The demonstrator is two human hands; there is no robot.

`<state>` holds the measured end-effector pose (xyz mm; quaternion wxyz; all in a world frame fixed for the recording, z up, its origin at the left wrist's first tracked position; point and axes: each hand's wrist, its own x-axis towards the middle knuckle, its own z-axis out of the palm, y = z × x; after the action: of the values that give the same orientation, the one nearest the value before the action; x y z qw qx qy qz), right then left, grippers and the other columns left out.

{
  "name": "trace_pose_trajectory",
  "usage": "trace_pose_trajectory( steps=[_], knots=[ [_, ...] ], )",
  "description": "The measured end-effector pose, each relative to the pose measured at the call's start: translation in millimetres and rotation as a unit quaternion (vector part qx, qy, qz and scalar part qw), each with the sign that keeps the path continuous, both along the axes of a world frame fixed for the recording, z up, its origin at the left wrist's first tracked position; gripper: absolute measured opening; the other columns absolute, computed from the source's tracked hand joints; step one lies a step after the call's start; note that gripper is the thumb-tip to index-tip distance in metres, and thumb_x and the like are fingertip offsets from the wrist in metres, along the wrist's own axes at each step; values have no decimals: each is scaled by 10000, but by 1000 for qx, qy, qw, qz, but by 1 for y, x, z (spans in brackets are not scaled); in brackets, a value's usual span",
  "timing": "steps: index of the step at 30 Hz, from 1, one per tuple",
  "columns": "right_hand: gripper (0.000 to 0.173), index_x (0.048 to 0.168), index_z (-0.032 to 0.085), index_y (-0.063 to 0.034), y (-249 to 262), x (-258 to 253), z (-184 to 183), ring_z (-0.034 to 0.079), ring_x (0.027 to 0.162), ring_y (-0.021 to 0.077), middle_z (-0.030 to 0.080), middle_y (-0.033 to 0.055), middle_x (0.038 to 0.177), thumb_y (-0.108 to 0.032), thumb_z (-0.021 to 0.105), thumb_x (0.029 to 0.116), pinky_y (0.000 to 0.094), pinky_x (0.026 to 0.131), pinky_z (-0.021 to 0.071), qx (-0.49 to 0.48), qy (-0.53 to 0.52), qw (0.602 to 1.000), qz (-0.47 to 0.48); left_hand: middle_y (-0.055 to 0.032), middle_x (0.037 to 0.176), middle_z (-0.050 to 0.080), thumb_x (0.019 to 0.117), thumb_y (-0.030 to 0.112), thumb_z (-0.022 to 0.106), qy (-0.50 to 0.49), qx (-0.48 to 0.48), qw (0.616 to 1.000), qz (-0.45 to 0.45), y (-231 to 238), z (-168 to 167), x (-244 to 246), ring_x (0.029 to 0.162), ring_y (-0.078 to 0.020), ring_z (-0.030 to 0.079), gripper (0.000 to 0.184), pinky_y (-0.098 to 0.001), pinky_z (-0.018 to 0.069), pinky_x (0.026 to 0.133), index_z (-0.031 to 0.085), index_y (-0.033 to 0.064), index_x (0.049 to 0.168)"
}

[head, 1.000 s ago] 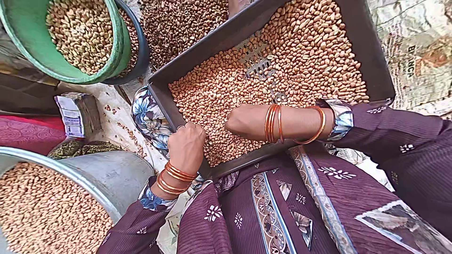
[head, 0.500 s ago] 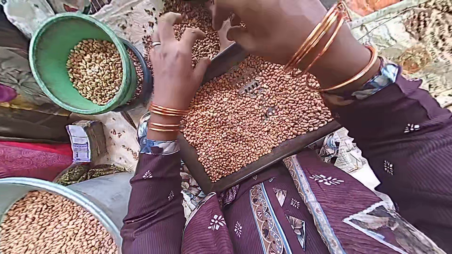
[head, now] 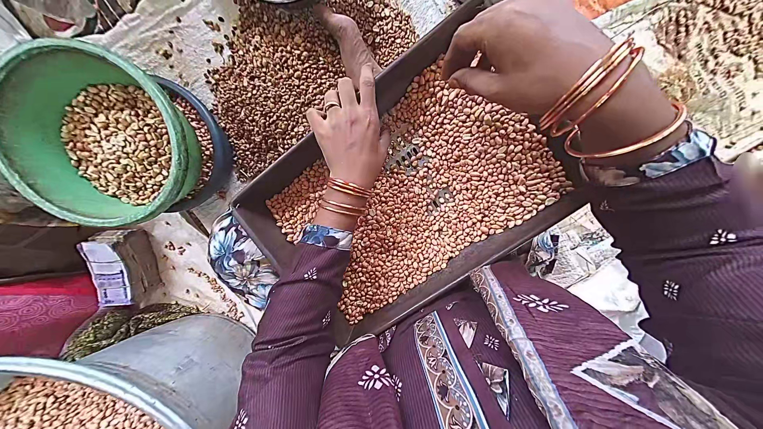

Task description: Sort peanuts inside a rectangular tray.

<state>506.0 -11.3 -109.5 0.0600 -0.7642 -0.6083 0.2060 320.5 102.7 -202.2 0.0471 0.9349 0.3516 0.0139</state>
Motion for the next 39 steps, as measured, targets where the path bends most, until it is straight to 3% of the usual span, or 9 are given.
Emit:
trace_pose_trajectory(
  steps=[10,13,17,20,22,25,31,35,39],
  knots=[
    [387,1122,657,-15,-14,-30,-6,683,911,454,678,225,915,-371,509,1083,637,753,513,-185,-74,979,-28,-217,1326,595,898,367,706,-84,-49,995,-31,7,-3,-15,1191,-431,582,744,-603,430,916,434,137,1551],
    [549,1384,442,7,-32,-72,-31,673,985,487,606,287,1161,-423,550,1061,623,785,543,-275,-23,958,-76,-214,1392,558,953,329,670,-151,-145,977,-37,13,6,-21,1179,-402,602,616,-589,458,910,491,114,1502],
    [486,1493,438,-101,-53,-90,-50,666,1103,240,560,138,1410,-274,532,1049,439,920,573,-42,207,973,95,-194,1425,523,971,295,646,-259,-180,947,-65,21,12,-32,1303,-295,527,466,-408,444,1070,606,94,1389],
    [333,1331,569,-78,-57,-75,-21,700,912,314,651,142,1152,-277,450,1092,511,739,561,-36,82,995,51,-202,1401,553,989,287,626,-290,-154,941,-74,19,22,-54,1324,-307,495,417,-416,376,1095,633,79,1350],
    [427,1197,577,-37,-61,-68,-12,694,814,416,660,175,883,-422,416,1106,581,668,525,-175,-34,984,-12,-171,1339,586,1009,262,619,-281,-158,944,-66,12,32,-71,1244,-264,545,370,-353,449,1010,636,97,1340],
    [558,1207,527,6,-64,-84,-27,688,856,457,645,222,843,-530,477,1061,593,712,535,-351,-18,936,-23,-156,1237,651,1027,204,598,-279,-188,938,-85,1,32,-89,1142,-232,610,301,-322,491,952,666,67,1287],
    [341,1380,536,-78,-65,-102,-40,724,786,96,711,52,1085,-200,536,1061,312,706,645,-54,361,923,119,-105,1069,699,1029,157,577,-261,-244,922,-146,-13,20,-101,977,-179,649,223,-305,520,859,720,60,1169],
    [211,1172,669,-42,-55,-74,-37,688,815,198,697,103,1041,-111,535,1024,393,743,581,76,176,975,113,-90,1005,704,1025,137,592,-225,-257,922,-182,-24,24,-110,828,-153,645,189,-288,531,736,725,59,1133],
    [129,1048,727,-84,-59,-66,-43,698,841,274,695,108,968,-116,615,991,469,728,563,44,116,981,150,-104,965,700,1003,180,637,-197,-263,920,-215,-37,18,-113,814,-213,670,165,-376,554,710,742,67,1063]
  ],
)
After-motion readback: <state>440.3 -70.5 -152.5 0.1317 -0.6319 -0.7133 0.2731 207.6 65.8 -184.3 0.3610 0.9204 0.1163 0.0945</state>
